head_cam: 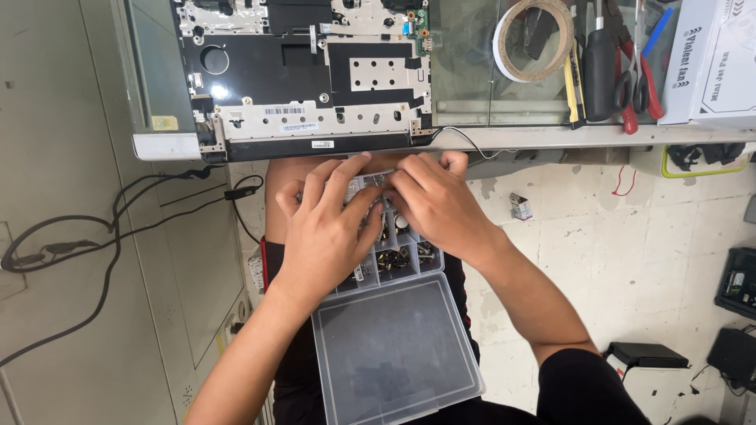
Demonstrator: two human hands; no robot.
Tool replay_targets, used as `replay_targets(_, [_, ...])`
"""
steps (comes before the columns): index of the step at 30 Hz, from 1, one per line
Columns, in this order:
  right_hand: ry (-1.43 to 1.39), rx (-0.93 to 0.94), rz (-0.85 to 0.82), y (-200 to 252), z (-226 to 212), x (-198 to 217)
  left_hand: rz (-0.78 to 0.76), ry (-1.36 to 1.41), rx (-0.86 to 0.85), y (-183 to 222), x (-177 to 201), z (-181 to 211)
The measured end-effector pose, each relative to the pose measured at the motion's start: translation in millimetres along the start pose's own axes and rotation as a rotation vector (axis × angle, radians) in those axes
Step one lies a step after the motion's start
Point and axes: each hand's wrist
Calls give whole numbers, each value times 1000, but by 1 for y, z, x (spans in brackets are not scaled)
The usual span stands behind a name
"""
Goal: The person is fastening screws onto a laptop chassis using a precision screwdriver after selecting them from an organizer.
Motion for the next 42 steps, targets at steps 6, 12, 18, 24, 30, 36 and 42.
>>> replay_targets(6, [-169,-196,122,4,-5,4,10,122,79,-13,9,7])
replay_targets(12, [-416,-426,367,8,15,27,25,80,60,-47,-7,14])
replay_targets(18, [-387,-494,439,4,28,30,-21,-99,-74,-69,-39,16])
replay_targets(24, [-499,-514,422,1,24,28,-115,-205,-75,-78,-39,18])
replay_targets(30, [-525,-548,373,0,17,32,-255,-204,-35,-90,-43,18])
replay_targets(36, [-571,-632,347,1,11,34,-377,-102,24,-99,-40,21])
replay_targets(42, [-638,-673,364,1,12,34,-364,-9,57,-88,-42,25])
Point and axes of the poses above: each hand's wrist, its own y-axis away from the middle knuckle, its own x-axis out of the back of the hand, z = x × y, and after that the axes turned 9 degrees about x, right-handed
